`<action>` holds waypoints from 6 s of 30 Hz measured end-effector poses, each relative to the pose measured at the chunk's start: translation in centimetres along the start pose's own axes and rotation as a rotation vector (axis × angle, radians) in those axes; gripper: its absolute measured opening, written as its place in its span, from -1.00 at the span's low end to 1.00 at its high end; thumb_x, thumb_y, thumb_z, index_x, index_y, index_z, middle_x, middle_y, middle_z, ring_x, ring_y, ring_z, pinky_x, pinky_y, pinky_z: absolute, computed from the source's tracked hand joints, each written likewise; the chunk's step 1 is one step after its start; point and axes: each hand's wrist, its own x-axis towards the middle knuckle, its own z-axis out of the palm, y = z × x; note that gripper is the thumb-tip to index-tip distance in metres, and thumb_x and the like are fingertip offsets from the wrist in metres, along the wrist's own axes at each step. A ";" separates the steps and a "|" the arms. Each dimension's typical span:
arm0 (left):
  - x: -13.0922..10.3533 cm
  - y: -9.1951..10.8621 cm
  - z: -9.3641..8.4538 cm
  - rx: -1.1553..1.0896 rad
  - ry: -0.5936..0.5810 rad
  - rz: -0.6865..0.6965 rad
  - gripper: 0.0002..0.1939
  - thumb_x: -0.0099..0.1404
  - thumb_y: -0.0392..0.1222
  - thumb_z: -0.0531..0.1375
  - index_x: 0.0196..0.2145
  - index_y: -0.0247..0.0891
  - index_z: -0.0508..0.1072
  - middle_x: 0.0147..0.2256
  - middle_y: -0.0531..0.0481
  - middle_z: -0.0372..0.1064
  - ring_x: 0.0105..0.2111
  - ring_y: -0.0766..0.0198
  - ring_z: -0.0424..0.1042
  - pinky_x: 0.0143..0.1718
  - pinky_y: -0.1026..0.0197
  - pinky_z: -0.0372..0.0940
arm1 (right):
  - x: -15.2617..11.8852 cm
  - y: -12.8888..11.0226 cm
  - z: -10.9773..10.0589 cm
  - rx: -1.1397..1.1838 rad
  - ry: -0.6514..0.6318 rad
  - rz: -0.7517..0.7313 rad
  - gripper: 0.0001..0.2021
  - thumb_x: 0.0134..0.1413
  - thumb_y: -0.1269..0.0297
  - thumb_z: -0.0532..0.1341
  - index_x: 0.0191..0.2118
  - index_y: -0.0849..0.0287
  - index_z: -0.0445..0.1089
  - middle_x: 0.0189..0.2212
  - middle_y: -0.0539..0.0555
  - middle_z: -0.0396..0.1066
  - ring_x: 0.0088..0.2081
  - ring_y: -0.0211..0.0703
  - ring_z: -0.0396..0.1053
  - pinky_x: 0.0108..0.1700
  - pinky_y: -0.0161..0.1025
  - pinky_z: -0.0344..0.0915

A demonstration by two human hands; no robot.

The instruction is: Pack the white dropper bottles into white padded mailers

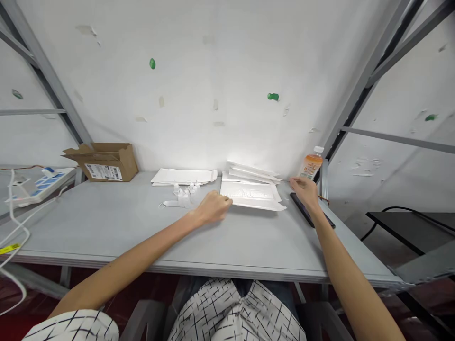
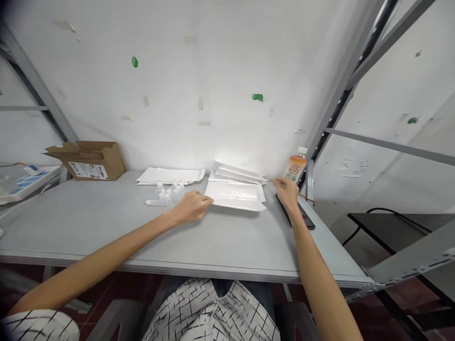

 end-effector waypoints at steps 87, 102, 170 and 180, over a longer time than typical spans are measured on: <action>0.9 -1.0 5.6 -0.354 0.077 0.098 -0.40 0.36 0.33 0.04 -0.11 -0.26 0.55 0.09 -0.21 0.44 0.13 -0.02 0.37 0.18 -0.09 0.17 | 1.8 -2.4 -0.3 -0.669 -0.264 -0.115 -0.84 0.03 0.32 0.26 -0.31 0.12 0.63 -0.34 0.17 0.59 -0.29 0.05 0.49 -0.31 -0.19 0.28; 0.8 -0.4 5.8 -0.435 -0.039 0.048 -0.24 0.30 0.40 0.05 0.24 -0.16 0.32 0.32 -0.17 0.13 0.33 -0.01 0.11 0.31 -0.13 -0.01 | 1.6 -3.4 -0.2 -0.450 0.032 -0.007 -0.79 0.07 0.23 0.23 -0.30 0.16 0.61 -0.24 0.21 0.57 -0.22 0.09 0.45 -0.17 -0.08 0.30; 1.1 -1.3 5.1 -0.413 0.510 -0.138 -0.68 0.46 -0.01 0.07 -0.02 -0.19 0.49 -0.02 -0.12 0.48 0.02 0.08 0.43 0.06 0.01 0.28 | -2.0 -7.6 0.8 0.268 -0.266 -0.002 -0.79 -0.06 0.15 0.32 -0.35 0.17 0.60 -0.18 0.18 0.54 -0.13 0.01 0.44 -0.15 -0.15 0.35; 1.0 -1.3 5.4 -0.407 0.458 -0.113 -0.65 0.47 0.02 0.05 -0.02 -0.21 0.49 -0.03 -0.12 0.49 0.00 0.07 0.43 0.06 -0.02 0.28 | -0.7 -3.0 -1.5 -0.423 -0.269 0.089 -0.70 0.02 0.06 0.31 -0.18 0.10 0.62 -0.39 0.10 0.53 -0.25 0.05 0.44 -0.29 -0.17 0.21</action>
